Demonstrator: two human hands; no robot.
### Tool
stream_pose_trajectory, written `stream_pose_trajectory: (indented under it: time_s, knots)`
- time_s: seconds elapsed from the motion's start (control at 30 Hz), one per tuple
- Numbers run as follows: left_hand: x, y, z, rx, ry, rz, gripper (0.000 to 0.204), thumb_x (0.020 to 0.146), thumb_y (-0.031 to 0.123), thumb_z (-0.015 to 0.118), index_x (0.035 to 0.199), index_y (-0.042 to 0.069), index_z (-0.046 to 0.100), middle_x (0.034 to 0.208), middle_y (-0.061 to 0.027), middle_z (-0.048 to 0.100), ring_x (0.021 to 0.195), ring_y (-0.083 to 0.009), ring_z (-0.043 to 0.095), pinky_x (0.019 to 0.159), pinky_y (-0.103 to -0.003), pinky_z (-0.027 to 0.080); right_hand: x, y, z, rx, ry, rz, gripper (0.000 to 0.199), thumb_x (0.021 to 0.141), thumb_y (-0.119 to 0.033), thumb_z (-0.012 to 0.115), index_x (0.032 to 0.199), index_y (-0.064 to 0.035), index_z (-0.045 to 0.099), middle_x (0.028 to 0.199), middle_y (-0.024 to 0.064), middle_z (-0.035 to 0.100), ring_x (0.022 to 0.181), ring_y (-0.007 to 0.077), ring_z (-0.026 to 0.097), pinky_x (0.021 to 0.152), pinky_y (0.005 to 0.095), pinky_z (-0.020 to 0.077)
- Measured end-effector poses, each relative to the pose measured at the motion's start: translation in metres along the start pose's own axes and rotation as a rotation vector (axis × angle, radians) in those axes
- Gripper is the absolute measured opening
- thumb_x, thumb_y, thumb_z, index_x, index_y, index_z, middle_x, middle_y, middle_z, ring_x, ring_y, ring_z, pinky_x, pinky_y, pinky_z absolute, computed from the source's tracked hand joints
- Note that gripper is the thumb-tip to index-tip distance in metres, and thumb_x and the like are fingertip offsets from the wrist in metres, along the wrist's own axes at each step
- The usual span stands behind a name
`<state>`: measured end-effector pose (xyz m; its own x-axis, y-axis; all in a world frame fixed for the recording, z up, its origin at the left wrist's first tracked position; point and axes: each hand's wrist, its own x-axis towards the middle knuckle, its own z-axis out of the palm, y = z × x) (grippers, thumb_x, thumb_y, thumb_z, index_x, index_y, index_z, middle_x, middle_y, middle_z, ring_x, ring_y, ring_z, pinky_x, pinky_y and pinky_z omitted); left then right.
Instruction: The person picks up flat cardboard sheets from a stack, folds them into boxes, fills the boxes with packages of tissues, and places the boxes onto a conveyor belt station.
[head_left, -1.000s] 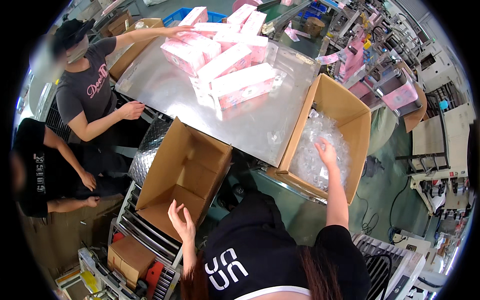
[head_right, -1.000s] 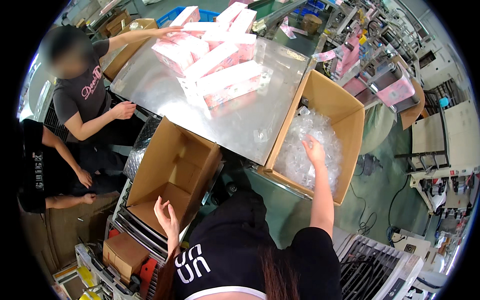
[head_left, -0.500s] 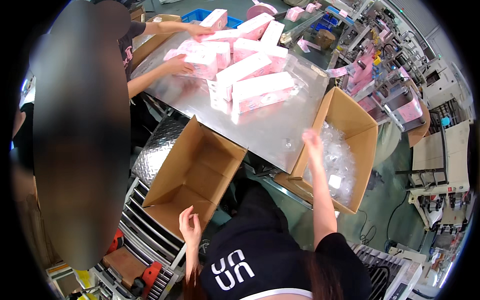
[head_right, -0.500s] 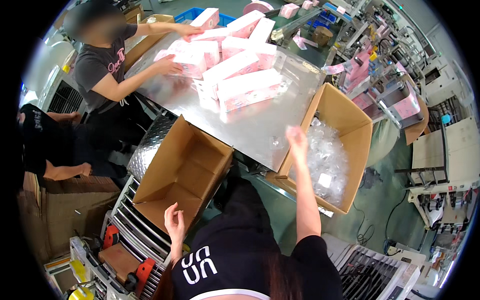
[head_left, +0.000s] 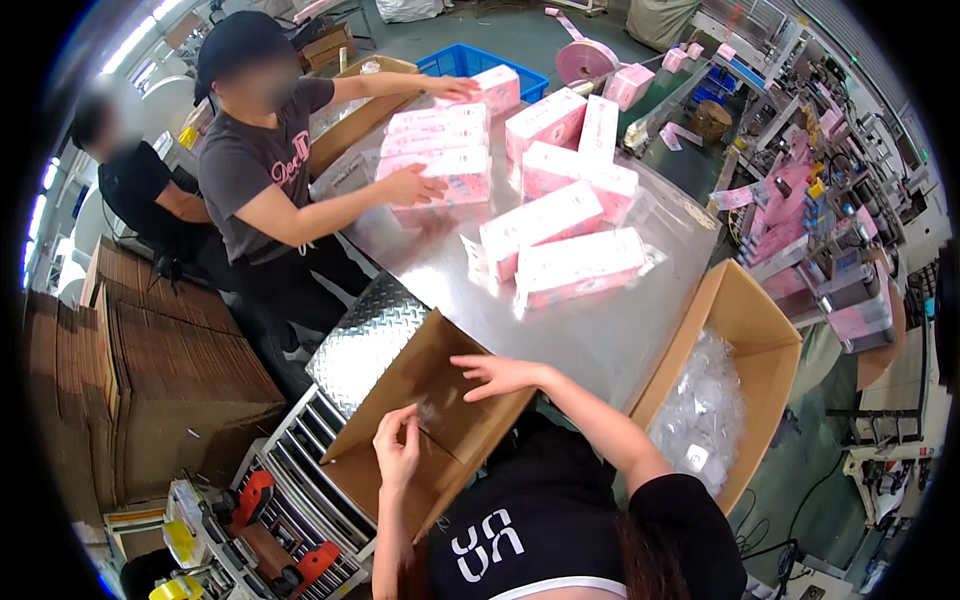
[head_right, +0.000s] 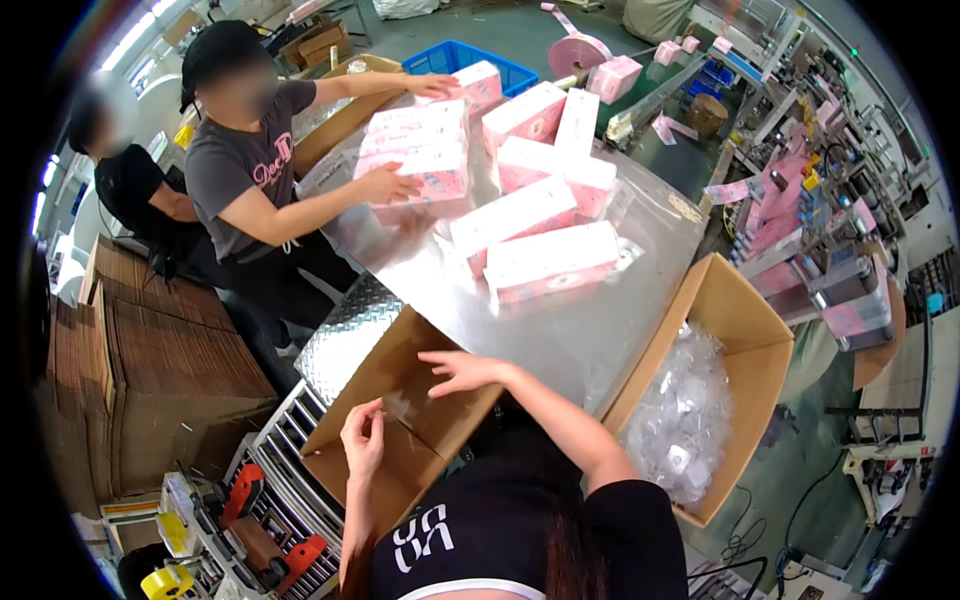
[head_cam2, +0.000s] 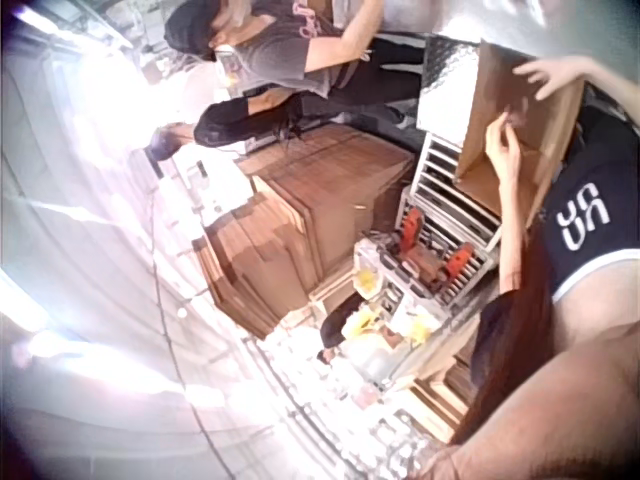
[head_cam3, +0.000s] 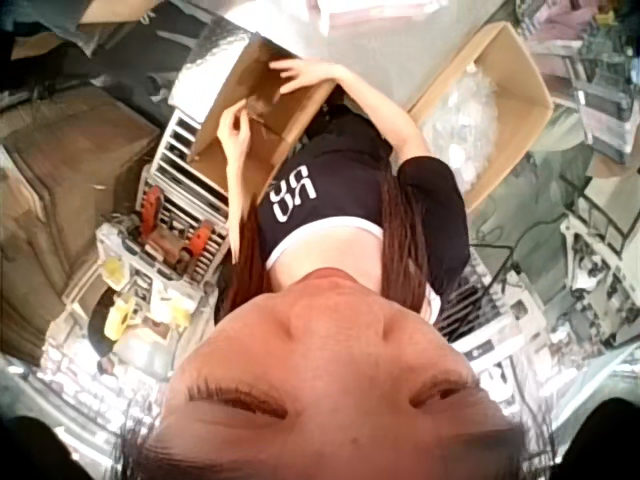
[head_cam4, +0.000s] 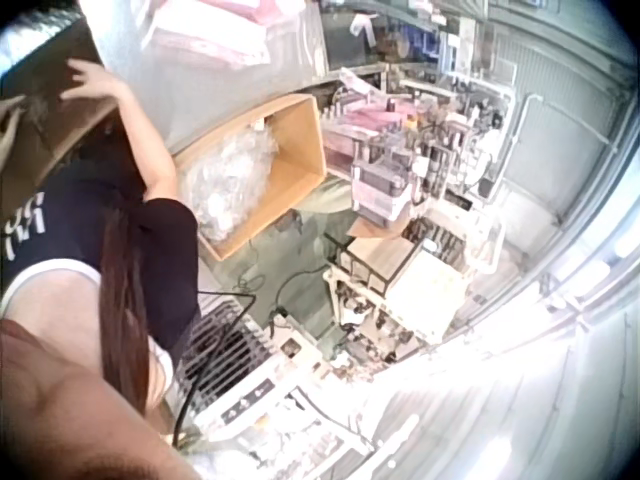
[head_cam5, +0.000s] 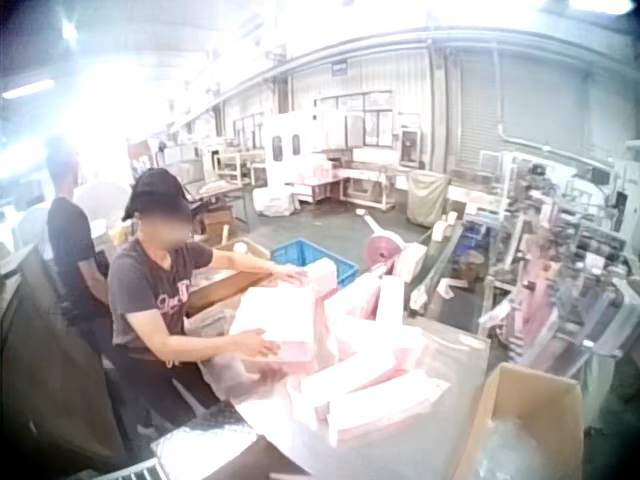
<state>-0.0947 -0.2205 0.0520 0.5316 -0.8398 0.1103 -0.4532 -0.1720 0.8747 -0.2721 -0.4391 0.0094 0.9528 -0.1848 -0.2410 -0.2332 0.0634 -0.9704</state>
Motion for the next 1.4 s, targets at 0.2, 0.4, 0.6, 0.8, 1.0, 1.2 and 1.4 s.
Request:
stream_pose_trajectory:
  time_s: [0.2,0.4,0.6,0.8,1.0,1.2,1.4]
  knots:
    - [0.087,0.043,0.09,0.019,-0.139,0.094,0.023,0.088,0.003,0.064,0.111,0.003,0.068,0.101,-0.0117,0.067,0.09,-0.0221,0.066,0.081,-0.032,0.053,-0.083,-0.046,-0.178,-1.036,0.81,0.213,0.102,0.063,-0.031,0.084,0.147,-0.0031,0.033,0.153,0.0203,0.032,0.142,0.0362,0.03,0.113,0.0544,0.0294]
    - [0.241,0.077,0.206,0.447,-0.367,0.539,0.078,0.074,0.01,0.07,0.146,0.016,0.039,0.138,-0.0201,0.045,0.129,-0.038,0.042,0.108,-0.051,0.034,-0.149,0.009,-0.246,-1.257,0.778,0.519,0.097,0.048,-0.04,0.089,0.127,-0.003,0.046,0.122,0.0157,0.054,0.124,0.0314,0.049,0.115,0.0606,0.0219]
    - [0.31,0.046,0.239,0.711,-0.427,0.571,0.099,0.069,0.048,0.073,0.153,0.02,0.029,0.125,-0.0248,0.05,0.117,-0.0385,0.048,0.101,-0.049,0.038,-0.219,0.007,-0.238,-1.011,0.911,0.558,0.084,0.051,-0.049,0.086,0.115,-0.0037,0.055,0.111,0.0177,0.06,0.108,0.0368,0.058,0.095,0.0445,0.0438]
    - [0.214,0.08,0.209,0.899,-0.367,-0.02,0.105,0.068,0.047,0.074,0.155,0.017,0.024,0.099,-0.0223,0.052,0.092,-0.0362,0.054,0.076,-0.044,0.047,-0.16,0.002,-0.192,-0.662,1.052,0.64,0.086,0.058,-0.058,0.083,0.115,0.0004,0.056,0.106,0.0197,0.065,0.098,0.0401,0.063,0.087,0.0473,0.0498]
    - [0.173,0.087,0.186,0.729,-0.302,-0.327,0.104,0.073,0.046,0.07,0.156,0.015,0.016,0.109,-0.0255,0.048,0.096,-0.0419,0.054,0.076,-0.05,0.051,-0.051,-0.045,-0.304,-0.599,0.917,0.112,0.098,0.078,-0.052,0.073,0.146,0.0055,0.031,0.148,0.0294,0.034,0.139,0.0436,0.031,0.115,0.049,0.0264]
    - [0.204,0.093,0.199,0.671,-0.352,-0.342,0.102,0.074,0.049,0.068,0.156,0.023,0.014,0.127,-0.0294,0.042,0.103,-0.0475,0.058,0.08,-0.053,0.053,-0.034,0.007,-0.517,-0.699,1.41,0.434,0.122,0.063,-0.047,0.085,0.146,0.012,0.018,0.146,0.0349,0.034,0.136,0.0413,0.039,0.11,0.0452,0.0359]
    - [0.175,0.096,0.185,0.673,-0.351,-0.41,0.102,0.075,0.051,0.067,0.156,0.019,0.014,0.138,-0.0362,0.035,0.093,-0.0484,0.064,0.077,-0.05,0.056,-0.065,-0.034,-0.383,-0.587,0.845,0.434,0.113,0.061,-0.044,0.086,0.143,0.0072,0.028,0.134,0.0301,0.051,0.122,0.0396,0.055,0.104,0.0409,0.0443]
